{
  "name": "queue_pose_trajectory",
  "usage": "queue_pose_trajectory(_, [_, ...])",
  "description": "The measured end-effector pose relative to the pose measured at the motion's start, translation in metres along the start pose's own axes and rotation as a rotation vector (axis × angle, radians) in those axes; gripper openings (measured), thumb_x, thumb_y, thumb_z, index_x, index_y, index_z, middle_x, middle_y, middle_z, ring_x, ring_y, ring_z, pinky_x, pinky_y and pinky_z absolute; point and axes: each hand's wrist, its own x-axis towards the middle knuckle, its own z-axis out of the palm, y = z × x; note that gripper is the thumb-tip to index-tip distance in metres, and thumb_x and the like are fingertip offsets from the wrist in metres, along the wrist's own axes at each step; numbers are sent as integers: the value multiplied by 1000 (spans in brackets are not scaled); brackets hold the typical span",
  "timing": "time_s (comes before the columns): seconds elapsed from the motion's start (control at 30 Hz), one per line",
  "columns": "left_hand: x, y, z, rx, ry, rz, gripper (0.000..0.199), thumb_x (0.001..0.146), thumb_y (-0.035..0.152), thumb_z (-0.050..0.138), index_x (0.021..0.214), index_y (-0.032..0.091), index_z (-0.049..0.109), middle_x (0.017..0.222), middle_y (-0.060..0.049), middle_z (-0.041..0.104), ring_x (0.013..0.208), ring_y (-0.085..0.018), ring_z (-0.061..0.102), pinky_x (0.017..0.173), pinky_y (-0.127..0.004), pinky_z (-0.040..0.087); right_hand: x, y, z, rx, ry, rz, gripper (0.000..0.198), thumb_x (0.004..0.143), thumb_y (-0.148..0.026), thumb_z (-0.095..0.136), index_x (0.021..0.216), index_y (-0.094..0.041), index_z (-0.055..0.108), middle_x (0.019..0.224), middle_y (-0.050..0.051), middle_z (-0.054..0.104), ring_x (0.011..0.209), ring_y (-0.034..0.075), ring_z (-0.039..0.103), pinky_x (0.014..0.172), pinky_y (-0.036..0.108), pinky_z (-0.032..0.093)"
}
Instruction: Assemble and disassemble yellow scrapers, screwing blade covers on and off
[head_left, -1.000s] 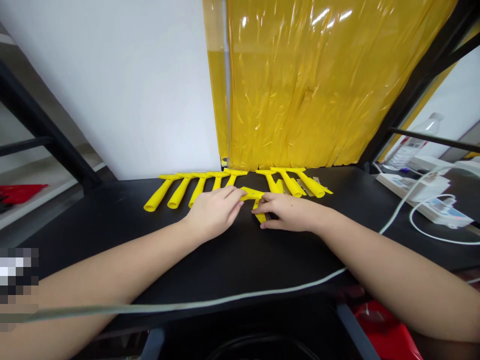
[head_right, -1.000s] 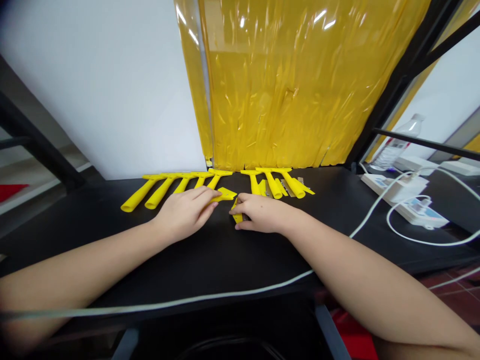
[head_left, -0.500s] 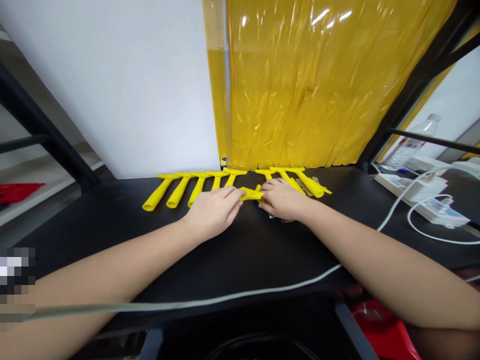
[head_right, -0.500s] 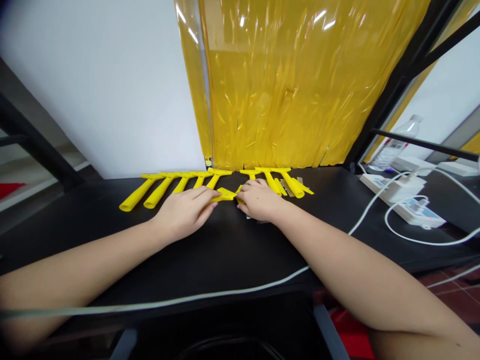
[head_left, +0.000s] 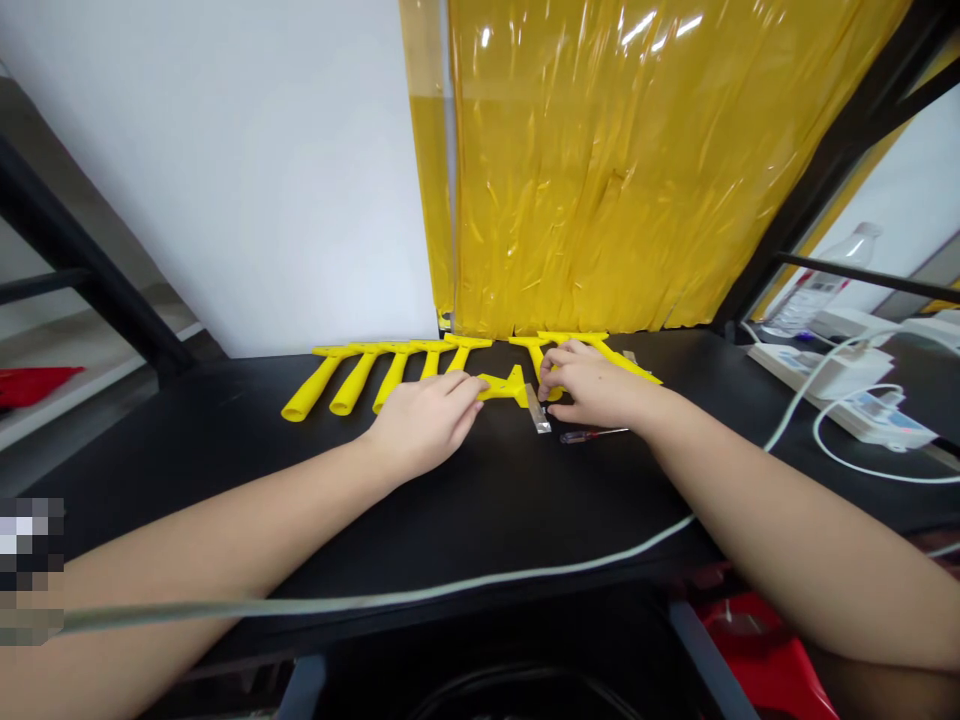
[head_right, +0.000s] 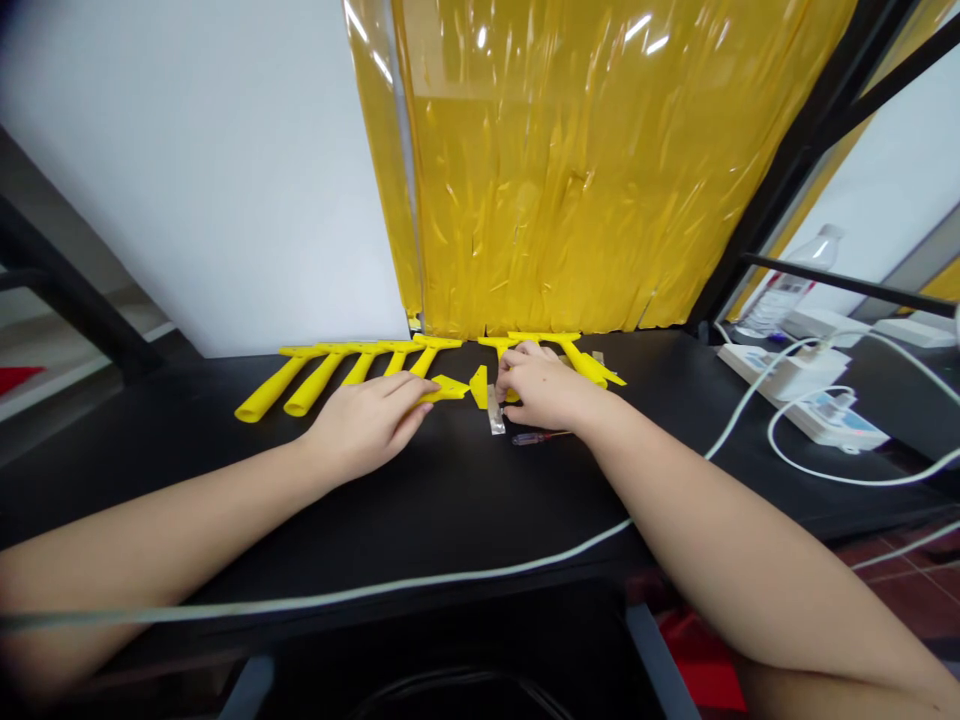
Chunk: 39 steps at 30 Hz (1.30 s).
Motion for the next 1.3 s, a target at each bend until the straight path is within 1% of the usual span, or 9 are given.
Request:
queue_pose_trajectory(0.13, [0,1,-2,-5,-12,-2,27,106,31,49,122,19,68,119,-7,77,100,-25,76,73,-37,58,4,-1,8,9,3,-27,6,85,-27,80,89,-26,83,109,9,68,109,32,52,102,51,44])
queue_pose_trajectory(0.27, [0,1,-1,-6,-8,-3,27,106,31,49,122,20,68,118,-7,77,99,-25,76,72,-37,57,7,-1,11,7,-3,-27,3,84,-22,79,83,-24,81,107,9,68,109,32,53,98,49,46])
queue_pose_trajectory(0.37, [0,2,-1,-5,-9,-2,27,107,32,49,121,20,68,117,-7,77,99,-24,76,72,-35,56,6,-3,6,19,38,-46,3,86,-20,76,83,-21,77,106,10,69,110,32,53,99,48,45])
queue_pose_trajectory(0.47, [0,2,-2,-2,-8,-1,27,107,32,48,121,20,68,117,-6,77,99,-24,76,71,-35,56,1,-9,-6,113,64,-97,5,88,-16,72,86,-20,74,98,8,71,103,27,56,96,43,45])
queue_pose_trajectory(0.6, [-1,2,-2,-12,-13,3,26,107,32,49,121,20,67,116,-7,77,100,-24,76,71,-34,54,-7,-23,-17,260,-99,-178,9,89,-14,70,84,-22,72,86,3,70,94,22,59,86,34,46])
queue_pose_trajectory(0.7, [-1,3,-2,-19,-10,6,26,107,32,49,122,20,67,115,-8,77,100,-24,76,69,-33,52,-7,-29,-14,215,-159,-169,10,88,-13,71,84,-22,73,85,4,67,91,22,58,81,33,45])
queue_pose_trajectory(0.97, [0,2,-1,-14,-10,14,26,107,32,49,122,20,67,114,-8,77,98,-25,76,67,-33,51,6,-26,-1,3,-62,-55,8,90,-17,67,89,-19,74,86,9,65,91,25,55,82,35,43])
queue_pose_trajectory(1.2, [0,1,0,10,4,28,27,107,31,48,122,20,67,114,-8,77,97,-24,75,68,-34,52,12,-20,3,-15,-23,-47,12,94,-20,62,90,-20,73,84,10,67,95,26,55,81,35,42])
queue_pose_trajectory(1.3, [0,2,-1,23,-5,38,27,107,32,47,122,19,67,112,-9,77,94,-24,75,67,-33,51,14,-16,4,-50,47,-52,14,98,-23,59,94,-19,72,92,10,70,97,27,54,88,38,42])
